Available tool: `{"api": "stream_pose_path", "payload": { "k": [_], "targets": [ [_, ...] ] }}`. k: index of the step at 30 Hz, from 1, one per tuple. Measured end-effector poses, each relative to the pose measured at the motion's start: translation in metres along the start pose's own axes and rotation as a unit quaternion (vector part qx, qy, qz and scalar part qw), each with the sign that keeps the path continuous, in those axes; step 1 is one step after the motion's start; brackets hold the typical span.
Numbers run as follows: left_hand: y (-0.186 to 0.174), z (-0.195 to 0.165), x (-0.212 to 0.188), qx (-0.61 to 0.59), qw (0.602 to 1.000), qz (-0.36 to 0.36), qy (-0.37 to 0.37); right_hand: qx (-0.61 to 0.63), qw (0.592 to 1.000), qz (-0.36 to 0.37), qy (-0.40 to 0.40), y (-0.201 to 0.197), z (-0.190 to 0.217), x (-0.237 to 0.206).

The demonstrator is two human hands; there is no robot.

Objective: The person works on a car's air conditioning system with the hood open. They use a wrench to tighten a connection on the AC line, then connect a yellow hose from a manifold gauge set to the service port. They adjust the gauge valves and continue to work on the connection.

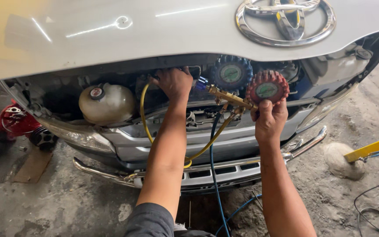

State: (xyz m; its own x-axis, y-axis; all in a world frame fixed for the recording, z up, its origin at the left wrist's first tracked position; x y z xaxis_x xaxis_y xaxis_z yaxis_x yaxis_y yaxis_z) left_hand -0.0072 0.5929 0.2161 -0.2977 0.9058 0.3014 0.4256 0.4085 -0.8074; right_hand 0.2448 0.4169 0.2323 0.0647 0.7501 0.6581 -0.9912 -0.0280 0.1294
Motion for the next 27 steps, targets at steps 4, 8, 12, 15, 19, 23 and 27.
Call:
{"api": "stream_pose_path", "payload": {
  "k": [4, 8, 12, 15, 19, 23, 27],
  "targets": [
    [0.002, 0.001, 0.006, 0.007, 0.997, -0.061, 0.04, 0.008, 1.0, 0.006, -0.006, -0.003, -0.005, 0.003],
    [0.001, 0.0, 0.007, -0.011, 1.0, -0.013, 0.025, 0.015, 1.0, 0.008, 0.013, -0.007, -0.006, 0.004],
    [-0.021, -0.004, -0.005, -0.015, 1.0, 0.004, 0.027, 0.004, 1.0, 0.012, 0.01, -0.009, -0.003, 0.004],
    [-0.034, 0.003, -0.035, -0.017, 0.999, 0.029, 0.024, 0.007, 1.0, 0.012, 0.011, -0.005, 0.001, 0.004],
    [-0.012, 0.048, -0.137, -0.076, 0.989, 0.124, 0.005, 0.01, 0.999, 0.017, 0.034, 0.004, 0.007, 0.002],
    [0.042, 0.113, -0.246, -0.164, 0.972, 0.156, -0.058, -0.002, 0.999, 0.035, 0.008, 0.011, 0.015, 0.002],
    [0.127, 0.172, -0.319, -0.211, 0.88, 0.396, -0.159, -0.003, 0.999, 0.026, 0.023, 0.011, 0.014, 0.0]
  ]
}}
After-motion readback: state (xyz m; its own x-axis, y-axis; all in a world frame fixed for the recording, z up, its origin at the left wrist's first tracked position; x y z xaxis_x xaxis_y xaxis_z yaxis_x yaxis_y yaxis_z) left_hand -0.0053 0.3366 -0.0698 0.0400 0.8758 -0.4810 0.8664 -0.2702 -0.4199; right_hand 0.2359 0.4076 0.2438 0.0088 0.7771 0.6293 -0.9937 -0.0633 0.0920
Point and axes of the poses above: each hand's wrist, its own x-axis towards the middle knuckle, its own y-axis out of the palm, z = x × y, the point moved 4 cm from there along x, towards the middle knuckle, and after that the axes turned 12 degrees about z, right-handed, at the moved point
